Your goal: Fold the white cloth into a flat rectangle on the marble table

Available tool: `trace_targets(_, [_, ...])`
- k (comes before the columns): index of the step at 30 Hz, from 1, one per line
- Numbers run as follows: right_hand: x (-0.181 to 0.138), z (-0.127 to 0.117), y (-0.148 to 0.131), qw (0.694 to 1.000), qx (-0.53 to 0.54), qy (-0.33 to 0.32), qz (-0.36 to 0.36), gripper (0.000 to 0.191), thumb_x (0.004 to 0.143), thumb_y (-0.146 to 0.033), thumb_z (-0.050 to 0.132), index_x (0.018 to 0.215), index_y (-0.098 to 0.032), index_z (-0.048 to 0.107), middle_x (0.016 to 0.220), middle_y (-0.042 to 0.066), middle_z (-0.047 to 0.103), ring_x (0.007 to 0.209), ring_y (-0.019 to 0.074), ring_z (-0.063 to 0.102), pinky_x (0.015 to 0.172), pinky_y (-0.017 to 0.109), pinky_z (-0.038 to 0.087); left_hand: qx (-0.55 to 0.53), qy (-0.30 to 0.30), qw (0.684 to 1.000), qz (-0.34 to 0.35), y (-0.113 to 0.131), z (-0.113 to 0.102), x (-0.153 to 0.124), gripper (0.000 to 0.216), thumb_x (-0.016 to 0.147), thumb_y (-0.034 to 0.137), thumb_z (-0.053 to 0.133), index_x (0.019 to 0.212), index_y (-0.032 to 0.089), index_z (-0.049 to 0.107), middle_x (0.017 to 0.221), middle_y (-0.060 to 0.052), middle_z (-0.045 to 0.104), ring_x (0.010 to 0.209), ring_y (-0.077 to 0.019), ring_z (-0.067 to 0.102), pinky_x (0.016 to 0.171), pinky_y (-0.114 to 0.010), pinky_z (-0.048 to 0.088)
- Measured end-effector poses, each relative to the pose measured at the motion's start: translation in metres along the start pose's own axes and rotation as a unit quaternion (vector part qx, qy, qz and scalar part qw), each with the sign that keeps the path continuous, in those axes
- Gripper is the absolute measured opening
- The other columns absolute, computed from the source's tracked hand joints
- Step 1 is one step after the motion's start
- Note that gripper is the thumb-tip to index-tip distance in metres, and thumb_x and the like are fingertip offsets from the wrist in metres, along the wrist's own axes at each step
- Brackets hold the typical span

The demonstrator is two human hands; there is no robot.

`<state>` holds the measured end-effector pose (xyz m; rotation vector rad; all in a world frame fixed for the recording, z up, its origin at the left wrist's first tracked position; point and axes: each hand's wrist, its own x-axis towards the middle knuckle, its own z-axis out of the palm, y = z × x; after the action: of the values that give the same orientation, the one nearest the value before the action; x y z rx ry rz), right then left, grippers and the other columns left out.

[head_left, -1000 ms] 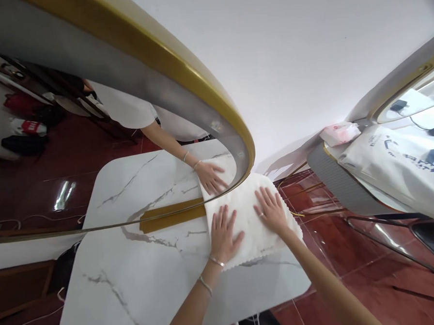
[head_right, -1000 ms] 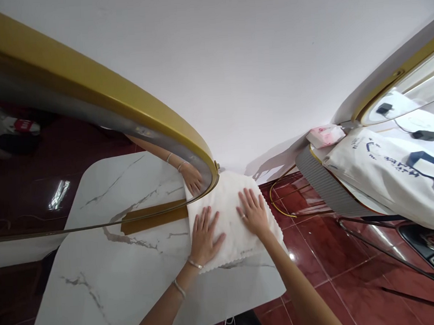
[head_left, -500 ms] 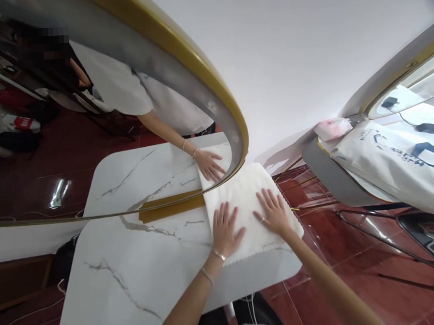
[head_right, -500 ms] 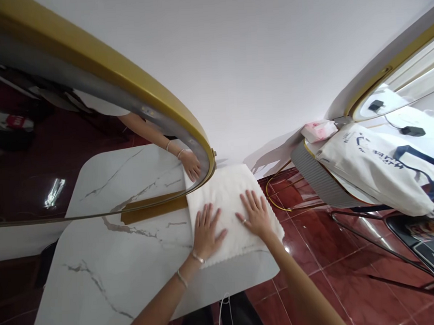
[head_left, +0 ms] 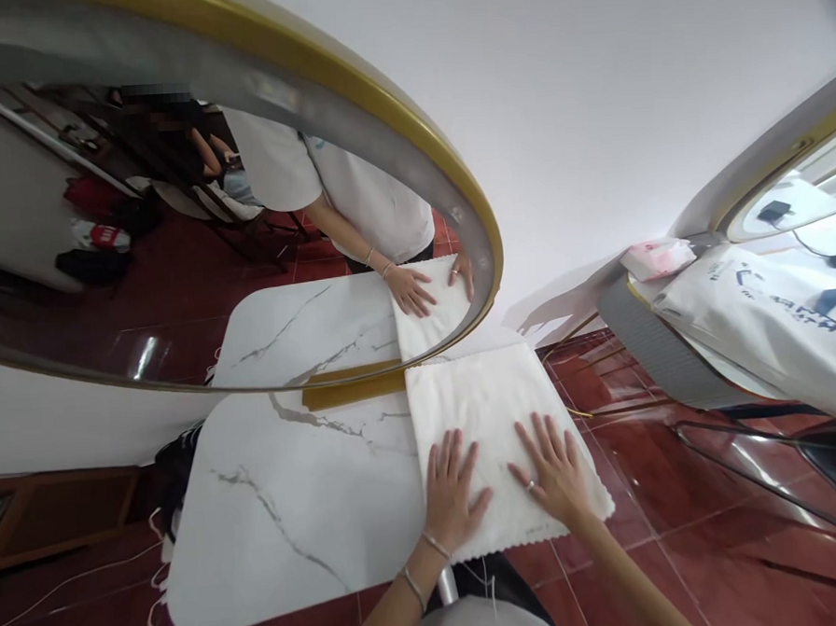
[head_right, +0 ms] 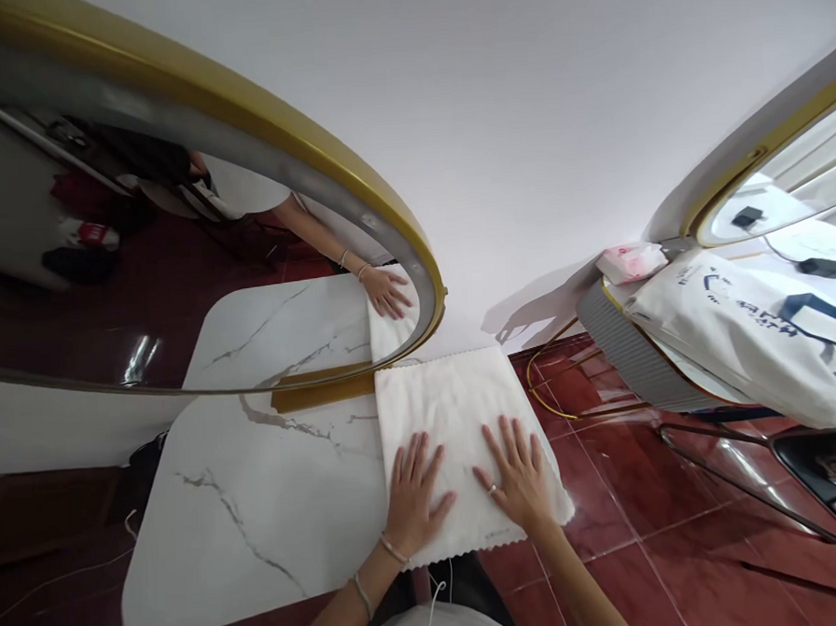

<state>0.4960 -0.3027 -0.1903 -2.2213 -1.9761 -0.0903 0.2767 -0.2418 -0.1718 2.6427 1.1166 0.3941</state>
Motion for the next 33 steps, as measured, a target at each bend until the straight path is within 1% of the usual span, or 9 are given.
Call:
trace_targets(2, [-0.007, 0.0, -0.009, 1.0, 0.006, 0.002, -0.002, 0.071, 0.093, -0.058, 0.031, 0.152, -0.03, 0.002, 0.16, 0.006, 0.004, 0.145, 0.0329, 0.011, 0.112, 0.057, 0.017, -0.006, 0.0, 1.0, -0.009, 0.001, -0.002, -0.012, 0.069, 0.09, 0.048, 0.049, 0.149, 0.024, 0.023, 0.158, -0.008, 0.016, 0.145, -0.0297, 0.017, 0.115, -0.051, 0.021])
trace_targets(4, [-0.008, 0.001, -0.014, 1.0, 0.009, 0.007, -0.004, 0.071, 0.093, -0.057, 0.03, 0.152, -0.03, 0.003, 0.16, 0.006, 0.004, 0.145, 0.0328, 0.011, 0.112, 0.058, 0.017, -0.015, 0.011, 0.999, -0.031, 0.0, -0.003, -0.008, 0.068, 0.09, 0.044, 0.048, 0.15, 0.024, 0.022, 0.159, -0.009, 0.011, 0.145, -0.0299, 0.016, 0.115, -0.051, 0.024])
trace_targets(8, [-0.005, 0.004, -0.013, 1.0, 0.012, 0.012, -0.003, 0.069, 0.093, -0.057, 0.029, 0.152, -0.031, 0.003, 0.16, 0.005, 0.005, 0.145, 0.0323, 0.011, 0.112, 0.058, 0.016, -0.018, 0.055, 0.994, -0.092, -0.018, -0.002, 0.04, 0.063, 0.093, 0.031, 0.042, 0.151, 0.022, 0.017, 0.16, -0.009, 0.0, 0.146, -0.0296, 0.01, 0.115, -0.051, 0.023])
trace_targets(11, [-0.005, 0.004, -0.012, 1.0, 0.014, 0.011, 0.003, 0.068, 0.094, -0.058, 0.027, 0.152, -0.031, 0.003, 0.16, 0.005, 0.005, 0.145, 0.0324, 0.011, 0.112, 0.059, 0.016, -0.009, 0.083, 0.987, -0.137, -0.044, 0.002, 0.077, 0.066, 0.093, 0.031, 0.041, 0.151, 0.016, 0.013, 0.159, -0.013, 0.008, 0.146, -0.0294, 0.009, 0.116, -0.051, 0.023])
trace_targets(14, [-0.005, 0.001, -0.017, 1.0, 0.018, 0.004, 0.0, 0.067, 0.094, -0.056, 0.027, 0.152, -0.031, 0.003, 0.16, 0.006, 0.004, 0.145, 0.0333, 0.01, 0.111, 0.059, 0.016, -0.003, 0.087, 0.988, -0.131, -0.067, 0.006, 0.089, 0.068, 0.094, 0.034, 0.041, 0.15, 0.011, 0.011, 0.157, -0.016, 0.018, 0.146, -0.0272, 0.012, 0.116, -0.048, 0.024])
trace_targets(20, [-0.001, -0.004, -0.053, 0.998, 0.035, -0.015, -0.057, 0.069, 0.093, -0.055, 0.037, 0.151, -0.034, 0.007, 0.159, 0.008, -0.001, 0.144, 0.0392, 0.007, 0.109, 0.064, 0.015, -0.002, 0.117, 0.985, -0.127, -0.104, -0.01, 0.062, 0.067, 0.095, 0.04, 0.038, 0.151, 0.015, 0.012, 0.157, -0.013, 0.019, 0.146, -0.0259, 0.013, 0.115, -0.048, 0.025])
trace_targets(28, [0.013, 0.0, -0.157, 0.994, 0.06, -0.034, -0.082, 0.072, 0.089, -0.057, 0.044, 0.15, -0.034, 0.014, 0.159, 0.009, 0.009, 0.143, 0.0426, 0.005, 0.108, 0.067, 0.013, 0.051, 0.123, 0.98, -0.146, -0.193, -0.052, 0.0, 0.068, 0.094, 0.04, 0.04, 0.151, 0.015, 0.012, 0.157, -0.015, 0.018, 0.145, -0.0278, 0.016, 0.115, -0.05, 0.025])
trace_targets(31, [0.013, 0.003, -0.177, 0.995, 0.066, -0.027, -0.071, 0.07, 0.09, -0.055, 0.045, 0.15, -0.034, 0.015, 0.158, 0.009, 0.013, 0.143, 0.0419, 0.007, 0.108, 0.066, 0.013, 0.078, 0.131, 0.979, -0.135, -0.199, -0.055, -0.009, 0.066, 0.095, 0.034, 0.039, 0.151, 0.014, 0.01, 0.158, -0.016, 0.013, 0.146, -0.0295, 0.011, 0.114, -0.052, 0.026])
trace_targets(33, [0.011, 0.005, -0.179, 0.995, 0.069, -0.026, -0.066, 0.069, 0.09, -0.054, 0.044, 0.15, -0.035, 0.016, 0.158, 0.008, 0.015, 0.143, 0.0406, 0.007, 0.108, 0.065, 0.014, 0.079, 0.122, 0.985, -0.095, -0.183, -0.049, 0.001, 0.058, 0.096, 0.022, 0.032, 0.151, 0.016, 0.013, 0.158, -0.013, 0.013, 0.146, -0.0266, 0.009, 0.114, -0.05, 0.025])
